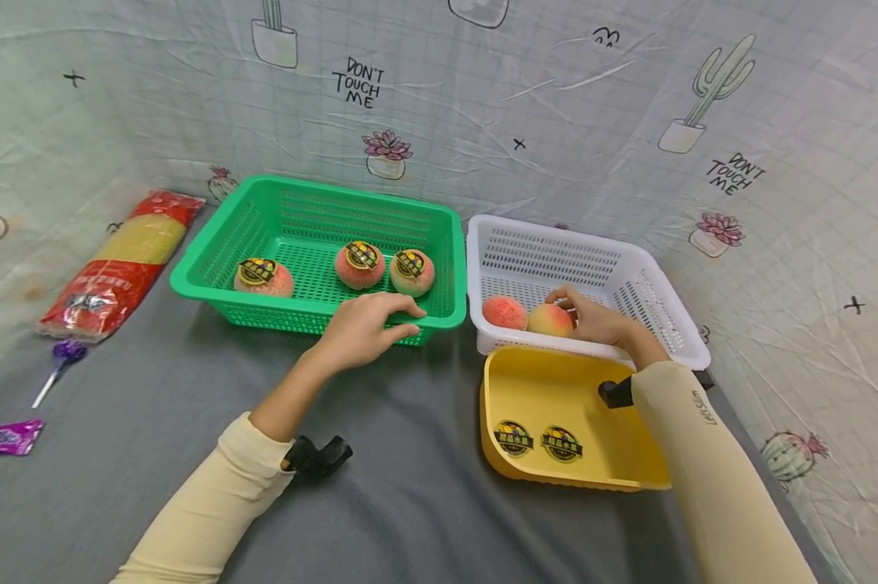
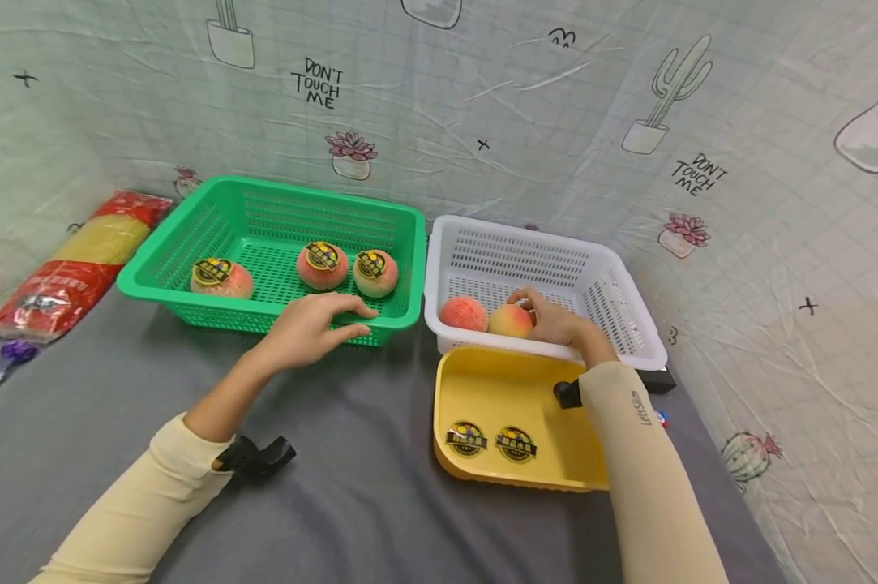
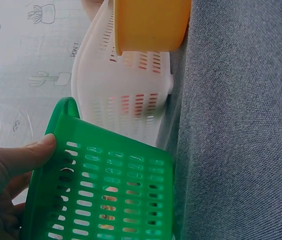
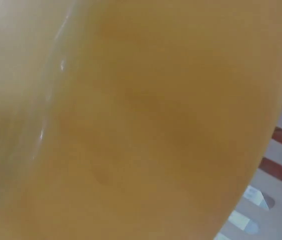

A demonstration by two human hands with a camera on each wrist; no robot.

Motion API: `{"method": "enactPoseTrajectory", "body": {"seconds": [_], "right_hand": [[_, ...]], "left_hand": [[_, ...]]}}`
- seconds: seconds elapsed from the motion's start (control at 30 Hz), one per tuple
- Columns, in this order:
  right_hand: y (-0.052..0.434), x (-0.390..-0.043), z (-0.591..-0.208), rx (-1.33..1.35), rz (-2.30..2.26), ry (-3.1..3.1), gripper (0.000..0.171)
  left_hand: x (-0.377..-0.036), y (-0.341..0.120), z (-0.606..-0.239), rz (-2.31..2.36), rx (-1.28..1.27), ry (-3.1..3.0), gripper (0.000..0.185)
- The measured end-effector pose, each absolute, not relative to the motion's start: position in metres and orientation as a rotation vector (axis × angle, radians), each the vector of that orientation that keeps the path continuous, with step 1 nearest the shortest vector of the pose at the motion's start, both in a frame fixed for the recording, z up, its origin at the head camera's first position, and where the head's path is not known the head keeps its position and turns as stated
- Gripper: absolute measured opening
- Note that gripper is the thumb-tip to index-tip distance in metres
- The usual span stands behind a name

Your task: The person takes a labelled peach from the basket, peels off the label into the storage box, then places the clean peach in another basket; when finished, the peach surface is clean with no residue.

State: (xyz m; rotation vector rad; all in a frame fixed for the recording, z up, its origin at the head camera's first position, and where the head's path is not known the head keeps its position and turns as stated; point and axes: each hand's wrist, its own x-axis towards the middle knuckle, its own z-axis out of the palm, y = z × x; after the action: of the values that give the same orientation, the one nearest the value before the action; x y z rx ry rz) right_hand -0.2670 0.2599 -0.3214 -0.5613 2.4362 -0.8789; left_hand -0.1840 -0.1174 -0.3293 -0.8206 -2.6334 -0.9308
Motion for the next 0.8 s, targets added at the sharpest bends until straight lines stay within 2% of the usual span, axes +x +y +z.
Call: {"method": "enactPoseTrajectory", "body": {"seconds": [0.23,0.33,0.57,0.7,0.8], "right_hand": [[0.259,-0.264,-0.307,-0.516,-0.870,2.457,0.086],[0.250,-0.265,-0.291,-0.505,-0.866,2.567,0.088],[0.196,-0.260,-0.256,-0.443,-1.026,2.953,0.063],[0.156,-0.253,-0.254,-0.558,-1.168,3.046,0.053],[0.127,-0.249,-0.256,-0.642,-1.188,3.041,0.053]], "left_hand": [[-0.183,-0.118,-0.329,-0.917,-0.829,-2.649,0.020],[-0.184,-0.119,-0.328,-0.923,-0.839,-2.645,0.021],[-0.188,-0.141,-0.315,-1.156,-0.880,-2.543,0.025],[-0.188,-0.181,-0.300,-1.186,-0.626,-2.525,0.026],[-0.185,-0.216,-0.291,-1.150,-0.379,-2.482,0.027]]}}
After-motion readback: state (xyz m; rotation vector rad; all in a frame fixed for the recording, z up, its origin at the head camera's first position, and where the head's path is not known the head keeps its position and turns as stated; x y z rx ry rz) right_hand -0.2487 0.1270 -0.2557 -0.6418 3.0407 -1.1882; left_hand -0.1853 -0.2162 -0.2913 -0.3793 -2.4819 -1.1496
